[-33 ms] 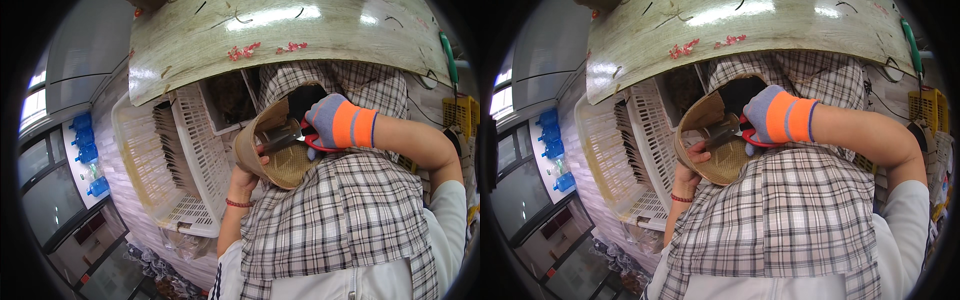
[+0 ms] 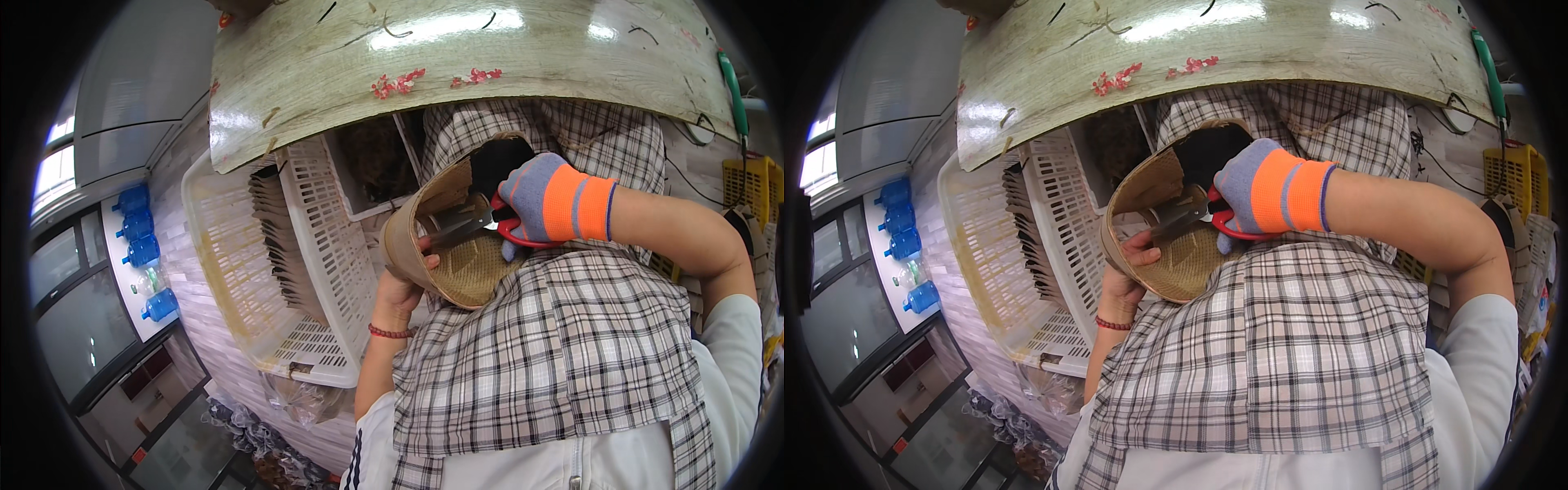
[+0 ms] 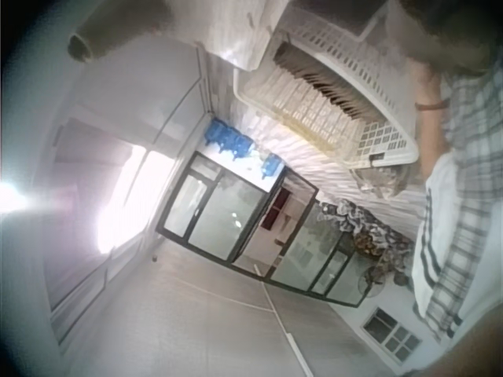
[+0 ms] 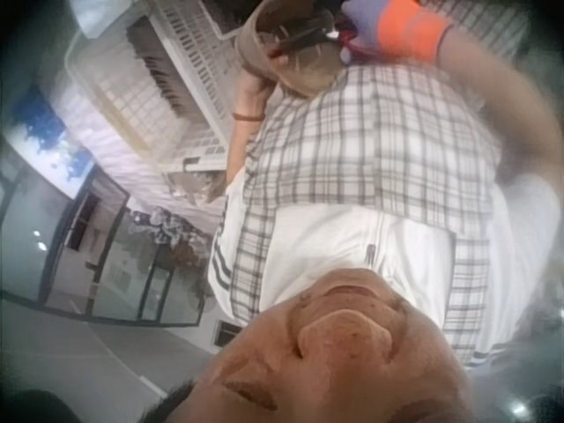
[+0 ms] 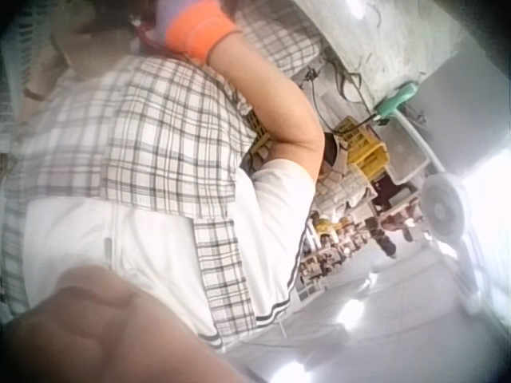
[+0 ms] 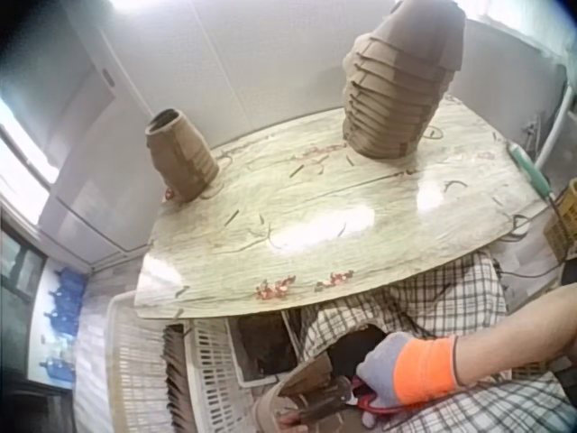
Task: The person uses shears to trim the edges of shoe uppers held in the left hand. After each cut, the trimmed upper is placed on a nearby table. The process repeats for several uppers in a workshop setting.
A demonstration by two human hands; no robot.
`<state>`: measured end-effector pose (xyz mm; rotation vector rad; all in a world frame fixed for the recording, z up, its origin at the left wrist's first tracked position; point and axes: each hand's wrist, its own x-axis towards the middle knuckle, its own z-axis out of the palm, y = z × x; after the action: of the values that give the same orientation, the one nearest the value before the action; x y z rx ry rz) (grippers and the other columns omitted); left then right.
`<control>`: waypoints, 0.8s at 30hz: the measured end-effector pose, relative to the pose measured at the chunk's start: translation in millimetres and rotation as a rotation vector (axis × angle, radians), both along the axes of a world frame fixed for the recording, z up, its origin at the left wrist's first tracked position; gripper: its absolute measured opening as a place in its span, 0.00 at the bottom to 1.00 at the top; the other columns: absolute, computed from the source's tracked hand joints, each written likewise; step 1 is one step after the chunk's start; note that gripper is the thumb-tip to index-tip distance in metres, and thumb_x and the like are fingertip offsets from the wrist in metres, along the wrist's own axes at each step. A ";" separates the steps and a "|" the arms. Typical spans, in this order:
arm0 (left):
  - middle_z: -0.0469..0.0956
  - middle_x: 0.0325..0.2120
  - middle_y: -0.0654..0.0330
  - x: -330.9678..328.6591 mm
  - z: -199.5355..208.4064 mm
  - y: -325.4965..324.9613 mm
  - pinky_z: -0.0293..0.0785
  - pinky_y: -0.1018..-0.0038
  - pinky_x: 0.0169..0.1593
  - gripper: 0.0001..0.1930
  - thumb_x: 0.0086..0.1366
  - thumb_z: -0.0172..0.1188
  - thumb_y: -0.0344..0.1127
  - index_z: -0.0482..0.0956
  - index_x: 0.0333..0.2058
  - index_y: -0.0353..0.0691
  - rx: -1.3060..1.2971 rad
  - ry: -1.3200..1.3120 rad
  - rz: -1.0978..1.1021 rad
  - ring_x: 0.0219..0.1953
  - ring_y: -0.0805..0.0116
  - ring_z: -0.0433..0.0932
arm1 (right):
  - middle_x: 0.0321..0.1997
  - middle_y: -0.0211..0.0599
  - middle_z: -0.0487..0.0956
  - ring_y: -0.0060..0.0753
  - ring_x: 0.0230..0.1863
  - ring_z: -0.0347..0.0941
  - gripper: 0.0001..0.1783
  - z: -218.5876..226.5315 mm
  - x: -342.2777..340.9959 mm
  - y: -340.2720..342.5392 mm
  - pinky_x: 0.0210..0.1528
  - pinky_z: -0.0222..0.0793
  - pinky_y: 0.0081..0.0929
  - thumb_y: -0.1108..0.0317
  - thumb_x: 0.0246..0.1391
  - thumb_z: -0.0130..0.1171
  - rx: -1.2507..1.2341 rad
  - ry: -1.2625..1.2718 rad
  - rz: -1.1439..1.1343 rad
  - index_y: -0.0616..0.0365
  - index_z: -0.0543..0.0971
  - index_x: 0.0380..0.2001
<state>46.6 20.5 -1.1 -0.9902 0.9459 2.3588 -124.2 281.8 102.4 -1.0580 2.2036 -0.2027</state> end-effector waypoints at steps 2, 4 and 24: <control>0.81 0.43 0.58 1.8 -3.4 -1.4 0.82 0.66 0.50 0.21 0.50 0.71 0.15 0.82 0.43 0.36 -0.013 -0.010 -0.004 0.46 0.62 0.80 | 0.26 0.42 0.83 0.46 0.30 0.81 0.27 0.7 0.0 -1.1 0.32 0.76 0.37 0.41 0.45 0.66 0.019 -0.023 0.000 0.55 0.84 0.32; 0.81 0.42 0.58 -0.5 -1.5 0.1 0.82 0.67 0.50 0.21 0.49 0.71 0.14 0.82 0.43 0.36 -0.014 -0.016 -0.007 0.45 0.63 0.80 | 0.27 0.42 0.83 0.46 0.31 0.82 0.26 0.6 1.1 -1.6 0.33 0.77 0.37 0.41 0.46 0.66 0.050 -0.011 0.006 0.55 0.85 0.33; 0.80 0.41 0.59 -59.8 -28.4 -7.4 0.76 0.69 0.46 0.14 0.69 0.56 0.32 0.77 0.51 0.36 -0.191 0.493 0.221 0.39 0.66 0.77 | 0.21 0.36 0.76 0.32 0.22 0.75 0.48 -34.3 -65.1 3.5 0.28 0.76 0.31 0.22 0.55 0.45 0.266 -0.873 -0.057 0.64 0.84 0.32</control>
<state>-13.2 13.1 -29.5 -0.6053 1.3180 2.8114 -189.3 285.3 68.1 -0.5879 1.4148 -0.3142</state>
